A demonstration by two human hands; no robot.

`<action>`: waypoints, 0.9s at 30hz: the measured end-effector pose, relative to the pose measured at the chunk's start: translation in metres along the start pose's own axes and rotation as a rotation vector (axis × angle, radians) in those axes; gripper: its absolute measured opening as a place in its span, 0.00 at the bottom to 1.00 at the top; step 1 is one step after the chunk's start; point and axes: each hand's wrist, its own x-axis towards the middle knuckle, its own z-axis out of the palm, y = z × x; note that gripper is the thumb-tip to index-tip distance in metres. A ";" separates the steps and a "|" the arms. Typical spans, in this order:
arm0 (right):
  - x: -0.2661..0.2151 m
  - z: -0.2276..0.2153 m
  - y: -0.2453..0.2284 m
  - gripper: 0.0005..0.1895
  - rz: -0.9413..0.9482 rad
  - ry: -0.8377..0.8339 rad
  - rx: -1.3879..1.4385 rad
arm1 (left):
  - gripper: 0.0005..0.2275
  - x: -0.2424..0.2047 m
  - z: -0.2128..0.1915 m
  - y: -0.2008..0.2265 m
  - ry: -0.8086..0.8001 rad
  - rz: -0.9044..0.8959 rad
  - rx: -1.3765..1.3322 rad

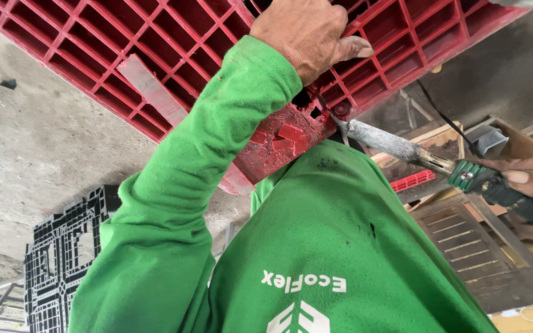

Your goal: The person uses a heated metal tool to cut and melt sections of a red plastic crate. They repeatedly press the tool into the plastic grid, remove melted pieces by hand, and continue cutting along the crate's structure.

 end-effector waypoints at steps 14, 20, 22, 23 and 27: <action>-0.003 -0.003 -0.004 0.26 0.018 0.008 0.003 | 0.35 0.002 0.007 -0.001 0.021 0.021 0.077; -0.001 -0.004 -0.005 0.25 0.013 -0.005 -0.006 | 0.35 0.000 0.006 0.000 0.046 0.029 0.062; 0.000 -0.005 -0.006 0.25 0.012 -0.007 -0.009 | 0.34 0.001 0.004 0.000 -0.001 0.001 0.042; -0.001 -0.005 -0.005 0.25 0.012 -0.008 -0.009 | 0.34 0.001 0.003 0.000 -0.040 -0.019 0.030; -0.001 -0.003 0.000 0.25 0.007 -0.018 -0.021 | 0.34 -0.001 0.002 0.003 -0.096 -0.081 -0.026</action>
